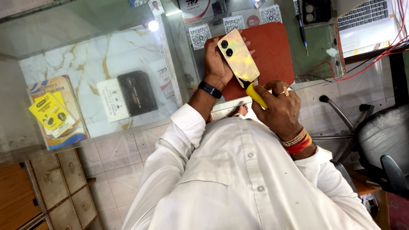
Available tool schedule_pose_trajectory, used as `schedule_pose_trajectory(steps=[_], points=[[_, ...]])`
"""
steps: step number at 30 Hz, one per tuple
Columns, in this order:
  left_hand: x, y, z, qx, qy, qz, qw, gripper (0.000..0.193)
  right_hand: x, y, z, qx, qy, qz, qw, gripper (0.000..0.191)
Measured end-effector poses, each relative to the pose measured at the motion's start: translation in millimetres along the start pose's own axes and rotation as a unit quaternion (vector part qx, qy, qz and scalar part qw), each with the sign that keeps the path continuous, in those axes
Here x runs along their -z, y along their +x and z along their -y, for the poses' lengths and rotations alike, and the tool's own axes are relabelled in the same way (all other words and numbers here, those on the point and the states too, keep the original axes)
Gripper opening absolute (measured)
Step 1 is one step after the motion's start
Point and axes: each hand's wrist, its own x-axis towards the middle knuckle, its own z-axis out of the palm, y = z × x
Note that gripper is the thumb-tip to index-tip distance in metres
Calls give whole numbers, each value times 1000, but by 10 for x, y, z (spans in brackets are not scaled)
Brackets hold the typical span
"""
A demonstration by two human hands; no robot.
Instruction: The person works on a smartphone at a glass service counter: they pry along the edge of the phone's back cover with a tool, warm the back panel with a yellow heat gun, lift off the back cover to expose the internal components, then power the phone on and tap its screen while handling the removed panel and a replacement back cover.
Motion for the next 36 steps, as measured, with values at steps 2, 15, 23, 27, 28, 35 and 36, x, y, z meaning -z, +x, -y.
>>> schedule_pose_trajectory(steps=[2,15,23,27,28,35,36], points=[[2,-2,2,2,-3,-2,1000,69,6,-24,5,-3,-5,5,1000,44],[-7,-16,3,-1,3,-5,1000,70,27,-174,0,-10,-10,1,1000,42],[-21,-1,4,-9,2,-5,1000,68,58,-256,-30,-11,-17,5,1000,42],[-29,3,-5,-12,10,-23,1000,65,70,-304,-48,-24,-5,9,1000,44],[-31,7,-9,-13,15,-18,1000,66,74,-313,-56,-27,1,10,1000,44],[-70,34,-23,-12,39,-34,999,66,90,-323,-97,-32,28,-2,999,44],[-76,39,-29,-18,50,-28,998,66,90,-318,-104,-36,35,0,999,44]])
